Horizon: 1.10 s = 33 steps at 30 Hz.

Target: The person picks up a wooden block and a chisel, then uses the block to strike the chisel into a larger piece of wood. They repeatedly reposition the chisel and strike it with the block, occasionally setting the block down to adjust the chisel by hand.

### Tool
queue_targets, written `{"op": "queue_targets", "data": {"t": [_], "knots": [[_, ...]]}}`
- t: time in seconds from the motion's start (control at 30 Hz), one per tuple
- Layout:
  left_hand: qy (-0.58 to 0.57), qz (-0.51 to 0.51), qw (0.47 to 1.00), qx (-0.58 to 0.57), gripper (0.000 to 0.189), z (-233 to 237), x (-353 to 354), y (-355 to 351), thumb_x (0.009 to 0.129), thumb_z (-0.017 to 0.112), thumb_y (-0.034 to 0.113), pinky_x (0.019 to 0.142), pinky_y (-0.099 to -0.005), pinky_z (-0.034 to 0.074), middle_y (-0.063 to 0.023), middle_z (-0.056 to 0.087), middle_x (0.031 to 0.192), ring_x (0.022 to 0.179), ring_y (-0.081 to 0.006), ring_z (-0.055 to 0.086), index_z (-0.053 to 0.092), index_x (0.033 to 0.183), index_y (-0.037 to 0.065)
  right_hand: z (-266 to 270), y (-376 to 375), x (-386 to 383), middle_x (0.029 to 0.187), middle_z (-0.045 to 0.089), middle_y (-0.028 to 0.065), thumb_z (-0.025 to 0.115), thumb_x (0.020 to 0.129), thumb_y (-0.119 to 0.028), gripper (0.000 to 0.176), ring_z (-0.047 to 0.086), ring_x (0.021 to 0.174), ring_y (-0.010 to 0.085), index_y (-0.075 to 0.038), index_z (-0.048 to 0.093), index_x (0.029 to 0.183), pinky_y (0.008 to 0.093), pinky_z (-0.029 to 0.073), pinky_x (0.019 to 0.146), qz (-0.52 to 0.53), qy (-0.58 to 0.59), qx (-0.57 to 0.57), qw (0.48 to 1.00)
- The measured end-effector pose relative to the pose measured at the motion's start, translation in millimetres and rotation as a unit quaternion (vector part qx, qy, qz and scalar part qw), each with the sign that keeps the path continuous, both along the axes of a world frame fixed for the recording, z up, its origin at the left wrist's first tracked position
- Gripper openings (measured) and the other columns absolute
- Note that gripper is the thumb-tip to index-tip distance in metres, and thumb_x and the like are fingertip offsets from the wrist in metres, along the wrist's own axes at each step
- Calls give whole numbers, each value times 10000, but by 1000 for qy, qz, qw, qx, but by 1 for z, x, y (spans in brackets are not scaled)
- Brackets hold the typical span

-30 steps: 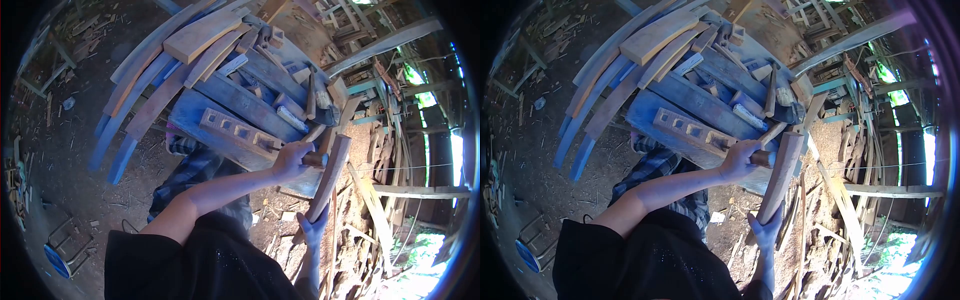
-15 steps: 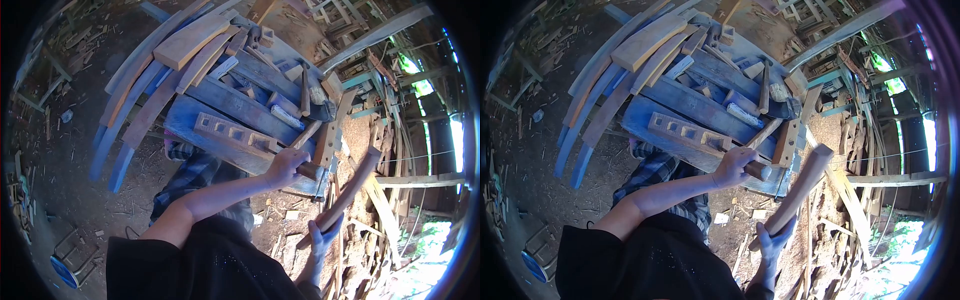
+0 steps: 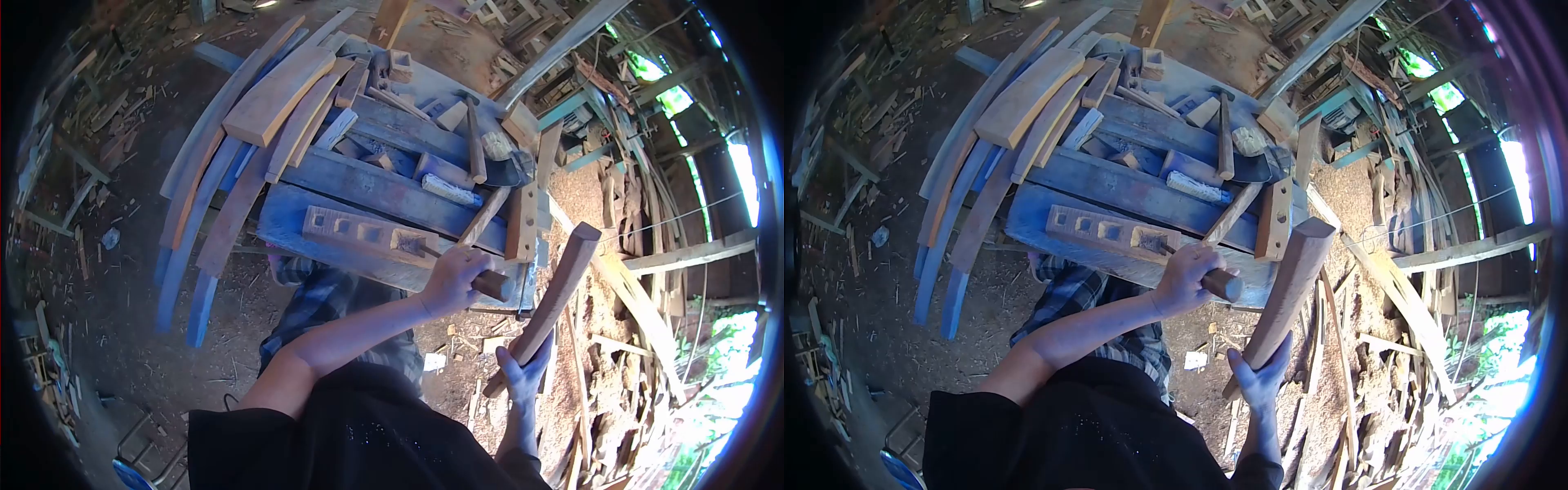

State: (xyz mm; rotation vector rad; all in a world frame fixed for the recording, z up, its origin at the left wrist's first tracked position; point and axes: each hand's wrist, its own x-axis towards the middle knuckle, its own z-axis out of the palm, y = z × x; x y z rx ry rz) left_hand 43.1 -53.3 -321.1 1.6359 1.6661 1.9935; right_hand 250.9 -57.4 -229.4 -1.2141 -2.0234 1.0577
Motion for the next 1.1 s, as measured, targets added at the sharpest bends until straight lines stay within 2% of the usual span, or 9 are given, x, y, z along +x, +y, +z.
{"op": "queue_targets", "data": {"t": [0.1,0.3,0.4,0.8,0.87,0.9,0.97,1.03,1.1], "knots": [[-12,-13,1000,4,338,2,1,-2,642,710,66,681,-432,429,-65,566,786,781,-320,580,506,908,109,-1,-2,3,860,478,38,814,636,-226,672,471,742,138,-20,418,1140,298,427,665,-24,2,-32,999],[-54,-16,998,8,352,2,3,-2,646,718,64,670,-428,427,-77,569,792,766,-325,576,510,925,115,-1,-2,11,844,492,38,813,644,-208,673,492,725,132,-22,400,1141,292,435,648,-14,-2,-3,1000],[-70,-14,997,10,359,1,3,-2,645,724,55,663,-430,427,-85,568,785,757,-327,576,509,925,115,15,-11,2,756,513,29,782,626,-180,746,489,628,100,11,372,1218,228,406,597,-23,75,13,997],[-129,-56,990,9,298,12,-5,-1,639,704,13,629,-420,432,-113,558,726,717,-345,582,509,852,86,4,-13,0,764,504,19,804,633,-188,786,487,629,104,7,360,1252,241,411,588,-17,86,36,996],[-127,-41,991,-5,294,13,-6,0,643,704,13,627,-420,433,-116,560,723,717,-347,584,509,852,84,-4,-16,-5,795,540,61,810,635,-168,718,549,664,156,-2,375,1182,304,467,577,-42,29,7,999],[-126,-27,992,-17,291,13,-5,0,646,704,13,625,-420,434,-118,561,721,718,-350,586,510,851,83,5,-9,-14,761,580,108,806,645,-195,662,577,649,186,16,407,1129,329,483,583,63,-134,27,989],[-127,-28,991,-24,287,11,-9,1,649,706,18,619,-424,431,-123,557,718,713,-354,581,508,847,81,-3,0,-5,734,597,137,805,650,-220,615,593,638,207,24,434,1075,347,490,590,48,-121,-6,991],[-132,-29,990,-34,283,10,-10,-1,652,708,22,614,-429,428,-128,553,716,709,-359,577,506,842,79,6,-1,-8,738,597,131,811,638,-224,608,579,631,197,14,443,1060,357,484,584,16,-128,42,991],[-136,-30,989,-48,226,14,-13,0,734,720,80,626,-391,454,-90,590,727,725,-293,621,527,852,80,13,-3,-11,746,570,104,809,634,-232,600,547,648,185,0,452,1057,350,466,589,-12,-114,29,993]]}}
